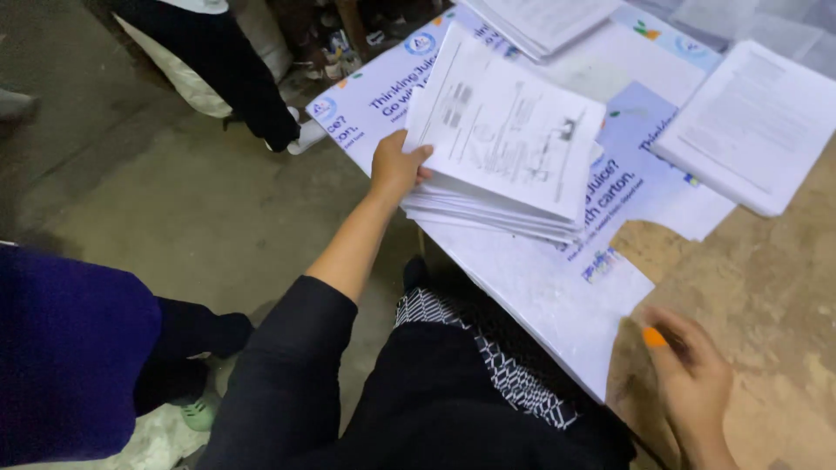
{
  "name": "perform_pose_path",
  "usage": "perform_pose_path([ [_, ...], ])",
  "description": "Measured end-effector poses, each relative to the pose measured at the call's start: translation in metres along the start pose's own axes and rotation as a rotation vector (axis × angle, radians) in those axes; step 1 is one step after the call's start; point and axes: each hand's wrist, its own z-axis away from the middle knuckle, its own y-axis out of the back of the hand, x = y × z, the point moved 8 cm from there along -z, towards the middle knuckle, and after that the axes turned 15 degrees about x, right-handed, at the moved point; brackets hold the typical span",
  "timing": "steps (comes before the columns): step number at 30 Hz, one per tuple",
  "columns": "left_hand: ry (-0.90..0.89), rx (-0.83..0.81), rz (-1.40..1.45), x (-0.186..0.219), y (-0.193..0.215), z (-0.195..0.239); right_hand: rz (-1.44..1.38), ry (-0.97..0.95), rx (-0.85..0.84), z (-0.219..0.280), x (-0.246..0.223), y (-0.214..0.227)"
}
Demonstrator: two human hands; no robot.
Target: Stacking and aligning printed paper sheets on a workbench in a print shop
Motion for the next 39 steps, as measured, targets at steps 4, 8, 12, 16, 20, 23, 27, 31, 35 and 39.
perform_pose_path([
  [4,-0.232,0.113,-0.551,0.004,0.024,0.01,-0.184,-0.45,-0.158,-0.021,-0.007,-0.066],
  [8,-0.858,0.121,-0.64,0.012,0.003,0.024,-0.31,-0.476,-0.302,-0.024,0.008,-0.11],
  [12,-0.992,-0.53,-0.867,-0.023,-0.052,0.062,-0.283,-0.62,-0.346,-0.006,-0.012,-0.128],
  [16,-1.35,-0.33,-1.109,-0.059,-0.085,0.058,-0.335,-0.602,-0.451,0.003,0.001,-0.142],
  [20,-1.532,-0.403,-1.235,-0.073,-0.099,0.058,-0.347,-0.559,-0.516,0.012,0.004,-0.144],
  [23,-1.738,-0.153,-1.197,-0.068,-0.097,0.06,-0.349,-0.56,-0.509,0.017,0.007,-0.142],
  [27,-1.836,0.214,-1.027,-0.04,-0.087,0.066,-0.361,-0.542,-0.528,0.023,0.013,-0.141],
  [31,-1.803,0.08,-0.875,-0.018,-0.096,0.054,-0.385,-0.497,-0.536,0.025,0.017,-0.138],
  [35,-1.636,-0.11,-0.8,0.069,-0.092,0.076,-0.361,-0.497,-0.478,0.012,0.01,-0.133],
  [39,-1.126,-0.316,-0.662,0.162,-0.066,0.086,-0.411,-0.445,-0.222,-0.019,0.012,-0.122],
])
